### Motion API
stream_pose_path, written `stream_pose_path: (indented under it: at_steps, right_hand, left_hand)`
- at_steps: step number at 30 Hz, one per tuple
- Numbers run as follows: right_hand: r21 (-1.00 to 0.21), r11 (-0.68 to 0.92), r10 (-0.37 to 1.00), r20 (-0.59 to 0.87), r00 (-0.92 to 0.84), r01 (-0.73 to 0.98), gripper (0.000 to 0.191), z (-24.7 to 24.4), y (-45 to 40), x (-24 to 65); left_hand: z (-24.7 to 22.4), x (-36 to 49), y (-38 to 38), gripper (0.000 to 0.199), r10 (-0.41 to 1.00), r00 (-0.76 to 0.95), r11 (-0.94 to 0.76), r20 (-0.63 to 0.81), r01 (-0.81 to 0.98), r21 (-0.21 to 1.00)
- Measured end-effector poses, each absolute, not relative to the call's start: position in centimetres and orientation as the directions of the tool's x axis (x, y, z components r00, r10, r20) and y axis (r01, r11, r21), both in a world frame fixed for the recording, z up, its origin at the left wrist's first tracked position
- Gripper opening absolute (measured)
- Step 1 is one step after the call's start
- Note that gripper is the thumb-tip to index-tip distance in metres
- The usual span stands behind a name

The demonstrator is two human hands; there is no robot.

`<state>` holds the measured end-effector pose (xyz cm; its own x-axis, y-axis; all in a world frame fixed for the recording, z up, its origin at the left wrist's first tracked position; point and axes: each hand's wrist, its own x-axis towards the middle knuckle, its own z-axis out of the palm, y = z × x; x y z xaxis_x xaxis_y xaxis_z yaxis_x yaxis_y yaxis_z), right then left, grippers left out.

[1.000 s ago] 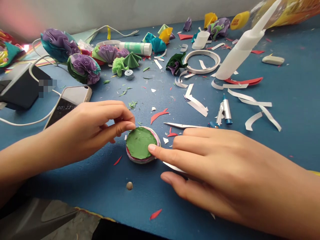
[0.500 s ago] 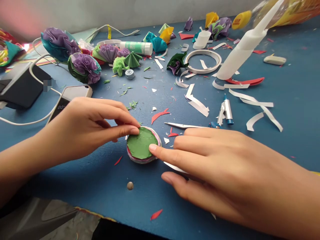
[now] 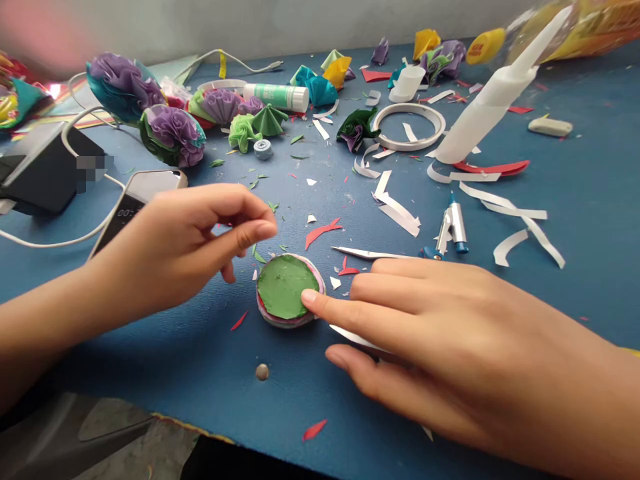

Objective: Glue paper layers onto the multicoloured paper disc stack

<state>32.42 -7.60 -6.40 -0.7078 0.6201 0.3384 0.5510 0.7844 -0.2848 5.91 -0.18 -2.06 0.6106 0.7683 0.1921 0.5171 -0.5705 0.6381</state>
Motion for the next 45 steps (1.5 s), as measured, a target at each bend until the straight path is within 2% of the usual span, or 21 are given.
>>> stream_pose_path:
  at_steps: [2,6,8,13,16,21,30,34,40,45]
  right_hand:
    - [-0.289,0.788,0.615,0.339,-0.712,0.543,0.036,-6.4,-7.6,32.4]
    - [-0.284,0.795,0.606,0.336,-0.721,0.536,0.035,-6.3,-7.5,32.3]
    - [-0.283,0.798,0.602,0.337,-0.723,0.532,0.036,-6.4,-7.4,32.1]
    - [-0.287,0.796,0.604,0.324,-0.728,0.533,0.035,-6.6,-7.2,32.1]
    - [-0.293,0.795,0.605,0.317,-0.731,0.531,0.036,-6.4,-7.4,32.2]
    - [-0.263,0.794,0.605,0.263,-0.751,0.548,0.038,-6.1,-7.5,32.3]
    - [-0.278,0.797,0.603,0.317,-0.732,0.536,0.037,-6.3,-7.4,32.1]
    - [-0.296,0.802,0.595,0.325,-0.735,0.518,0.038,-6.3,-7.3,32.0]
    - [-0.278,0.806,0.590,0.311,-0.745,0.522,0.037,-6.1,-7.1,31.8]
    - [-0.272,0.816,0.576,0.300,-0.761,0.510,0.036,-5.6,-6.9,31.8]
  left_hand:
    - [-1.9,5.8,-0.1,0.010,0.785,0.587,-0.545,0.199,0.502,0.672]
    - [-1.6,5.9,-0.3,0.008,0.744,0.660,-0.524,0.106,0.476,0.706]
    - [-1.6,6.1,-0.4,0.010,0.736,0.671,-0.537,0.089,0.499,0.680]
    - [-1.9,6.2,-0.4,0.014,0.673,0.722,-0.661,0.158,0.492,0.566]
    - [-2.3,6.1,-0.4,0.015,0.668,0.723,-0.675,0.177,0.488,0.554]
    - [-2.7,6.2,-0.5,0.015,0.715,0.671,-0.623,0.195,0.487,0.612]
    - [-2.8,6.2,-0.5,0.006,0.780,0.588,-0.515,0.213,0.412,0.752]
    - [-2.4,6.3,-0.4,0.006,0.760,0.631,-0.511,0.155,0.433,0.742]
    - [-2.4,7.1,-0.3,0.011,0.776,0.627,-0.508,0.072,0.553,0.660]
    - [-2.5,7.1,0.0,0.011,0.821,0.544,-0.492,0.171,0.524,0.695]
